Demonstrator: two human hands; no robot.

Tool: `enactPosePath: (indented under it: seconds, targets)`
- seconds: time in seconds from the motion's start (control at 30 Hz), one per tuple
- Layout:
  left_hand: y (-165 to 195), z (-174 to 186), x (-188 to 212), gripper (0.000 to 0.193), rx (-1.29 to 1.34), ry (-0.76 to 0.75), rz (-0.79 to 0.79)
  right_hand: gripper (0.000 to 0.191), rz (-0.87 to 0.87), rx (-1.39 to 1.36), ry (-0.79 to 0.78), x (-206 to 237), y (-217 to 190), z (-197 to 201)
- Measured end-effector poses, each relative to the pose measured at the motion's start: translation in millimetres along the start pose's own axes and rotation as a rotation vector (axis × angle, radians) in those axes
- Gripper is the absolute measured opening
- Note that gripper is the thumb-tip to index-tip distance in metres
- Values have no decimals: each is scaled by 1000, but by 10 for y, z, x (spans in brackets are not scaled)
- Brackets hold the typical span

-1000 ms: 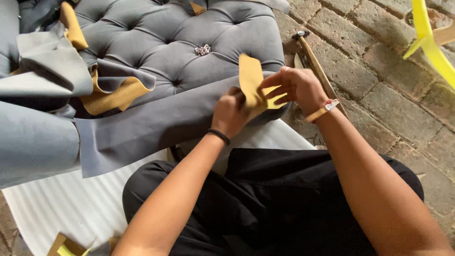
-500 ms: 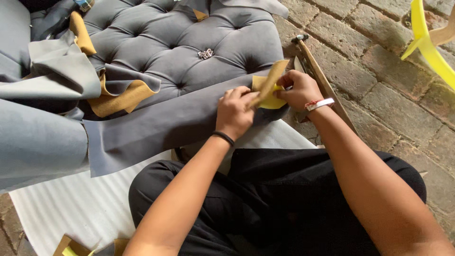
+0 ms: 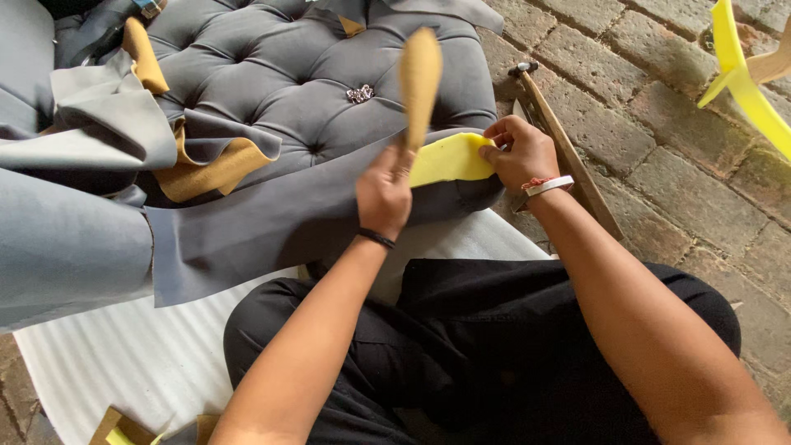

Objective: The person sits on the floor beside a tufted gray sofa and fits a strip of yellow foam along the sofa's armrest edge, cutting the foam to length with scissors. They fold the gray fabric over the foam, press it into place, hammer tacks along the edge, and trim excess fabric with shears.

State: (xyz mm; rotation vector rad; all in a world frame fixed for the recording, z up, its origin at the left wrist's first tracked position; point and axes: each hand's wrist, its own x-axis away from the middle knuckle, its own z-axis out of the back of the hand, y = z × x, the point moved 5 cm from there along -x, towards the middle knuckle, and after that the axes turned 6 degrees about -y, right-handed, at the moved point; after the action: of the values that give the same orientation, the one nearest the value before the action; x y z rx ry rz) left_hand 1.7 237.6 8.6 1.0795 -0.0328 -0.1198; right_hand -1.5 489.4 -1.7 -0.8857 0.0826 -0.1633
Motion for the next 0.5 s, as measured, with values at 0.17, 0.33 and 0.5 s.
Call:
enactPosePath:
  seconds: [0.17,0.33,0.5]
  targets:
    - [372,-178,203,36,-119,-143,-577,35,135,64,9,-39,-15,-2]
    - [279,-161,126,35,114,-285,-452,38,148,13,-4,-59,27,-6]
    - [291,-106,139,37,300,-360,-424,37,149,124,11,-45,-4,16]
